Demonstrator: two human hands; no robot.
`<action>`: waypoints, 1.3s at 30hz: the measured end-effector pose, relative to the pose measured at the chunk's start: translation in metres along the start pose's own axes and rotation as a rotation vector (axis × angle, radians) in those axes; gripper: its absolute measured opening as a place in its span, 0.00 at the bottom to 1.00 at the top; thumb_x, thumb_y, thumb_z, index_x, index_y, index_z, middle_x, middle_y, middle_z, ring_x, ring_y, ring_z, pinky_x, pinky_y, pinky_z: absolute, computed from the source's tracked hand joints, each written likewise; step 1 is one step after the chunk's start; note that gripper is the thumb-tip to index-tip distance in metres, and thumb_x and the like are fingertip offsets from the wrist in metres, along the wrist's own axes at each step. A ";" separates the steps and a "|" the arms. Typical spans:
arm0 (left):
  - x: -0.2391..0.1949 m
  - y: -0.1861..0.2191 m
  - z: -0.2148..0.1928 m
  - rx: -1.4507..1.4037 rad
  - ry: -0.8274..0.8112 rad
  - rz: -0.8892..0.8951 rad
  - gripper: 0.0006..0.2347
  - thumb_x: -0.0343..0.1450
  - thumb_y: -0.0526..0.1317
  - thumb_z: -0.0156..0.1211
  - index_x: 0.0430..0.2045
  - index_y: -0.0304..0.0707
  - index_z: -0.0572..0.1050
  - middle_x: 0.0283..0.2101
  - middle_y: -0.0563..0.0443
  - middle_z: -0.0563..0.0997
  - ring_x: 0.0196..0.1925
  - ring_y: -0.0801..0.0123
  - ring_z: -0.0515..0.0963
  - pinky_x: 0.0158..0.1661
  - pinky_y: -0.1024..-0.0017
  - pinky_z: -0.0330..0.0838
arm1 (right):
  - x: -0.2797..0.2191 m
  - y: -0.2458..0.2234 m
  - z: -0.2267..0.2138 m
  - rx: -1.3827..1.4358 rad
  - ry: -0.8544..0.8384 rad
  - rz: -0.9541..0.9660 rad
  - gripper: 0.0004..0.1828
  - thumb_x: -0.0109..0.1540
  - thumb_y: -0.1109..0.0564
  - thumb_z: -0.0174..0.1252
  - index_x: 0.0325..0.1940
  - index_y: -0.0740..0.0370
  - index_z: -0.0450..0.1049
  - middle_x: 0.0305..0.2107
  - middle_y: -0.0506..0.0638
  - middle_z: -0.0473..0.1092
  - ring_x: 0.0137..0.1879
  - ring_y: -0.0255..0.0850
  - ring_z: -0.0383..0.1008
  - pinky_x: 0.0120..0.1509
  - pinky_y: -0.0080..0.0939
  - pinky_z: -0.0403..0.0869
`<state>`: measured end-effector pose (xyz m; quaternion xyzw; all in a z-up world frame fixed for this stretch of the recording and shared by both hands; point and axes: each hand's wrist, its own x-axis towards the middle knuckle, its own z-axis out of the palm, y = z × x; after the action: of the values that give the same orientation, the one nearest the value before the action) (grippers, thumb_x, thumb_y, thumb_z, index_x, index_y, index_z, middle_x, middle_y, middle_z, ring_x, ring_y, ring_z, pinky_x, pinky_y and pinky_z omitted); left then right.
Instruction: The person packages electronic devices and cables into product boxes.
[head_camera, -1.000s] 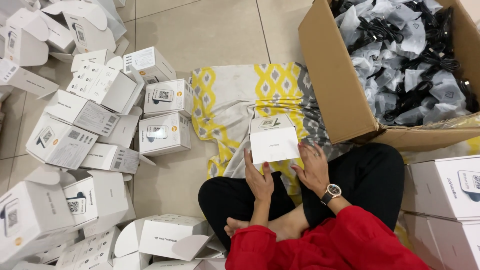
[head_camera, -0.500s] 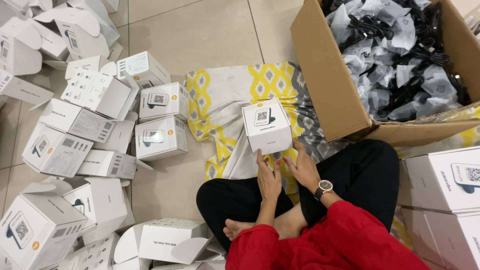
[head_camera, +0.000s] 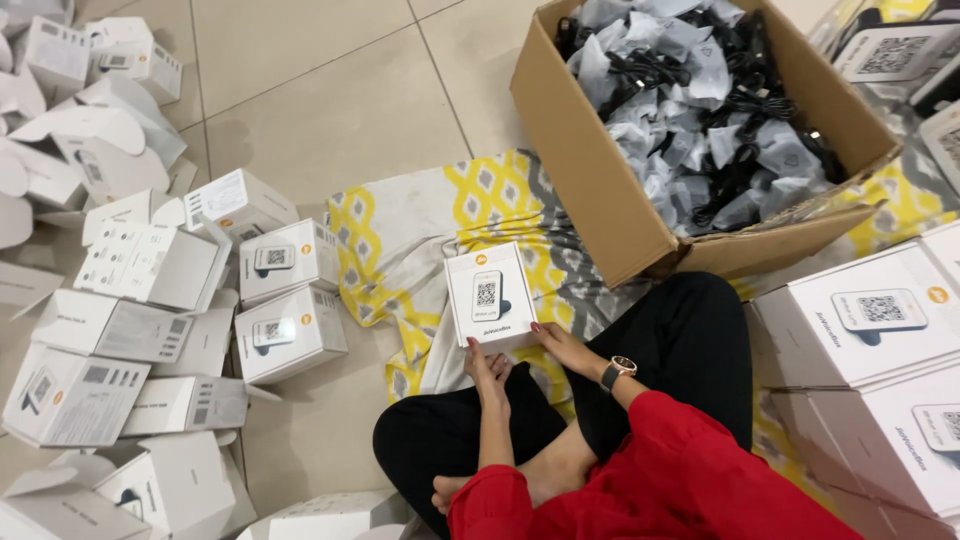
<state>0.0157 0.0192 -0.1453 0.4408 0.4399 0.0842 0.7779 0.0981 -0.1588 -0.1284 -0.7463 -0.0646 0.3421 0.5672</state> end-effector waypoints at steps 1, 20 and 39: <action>0.003 -0.001 0.000 0.005 -0.016 -0.001 0.43 0.66 0.70 0.54 0.69 0.38 0.59 0.53 0.37 0.71 0.51 0.54 0.76 0.50 0.56 0.72 | -0.004 -0.008 -0.004 0.003 0.016 -0.002 0.38 0.68 0.32 0.44 0.67 0.66 0.64 0.55 0.56 0.72 0.61 0.43 0.72 0.67 0.41 0.67; -0.010 -0.002 0.009 -0.383 -0.184 -0.075 0.29 0.66 0.44 0.66 0.59 0.28 0.64 0.60 0.42 0.67 0.63 0.54 0.69 0.63 0.64 0.66 | -0.016 -0.048 -0.025 0.455 0.121 0.268 0.53 0.55 0.28 0.62 0.67 0.71 0.57 0.48 0.59 0.70 0.51 0.43 0.77 0.58 0.43 0.76; -0.019 0.008 0.002 -0.493 -0.331 -0.037 0.21 0.67 0.39 0.62 0.52 0.27 0.70 0.50 0.42 0.76 0.56 0.56 0.74 0.62 0.60 0.67 | -0.033 -0.062 -0.030 0.448 0.028 0.191 0.48 0.58 0.30 0.61 0.66 0.70 0.59 0.46 0.57 0.71 0.47 0.38 0.75 0.51 0.37 0.75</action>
<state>0.0075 0.0125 -0.1272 0.2384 0.2815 0.1012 0.9239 0.1090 -0.1769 -0.0551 -0.6093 0.0915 0.3897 0.6844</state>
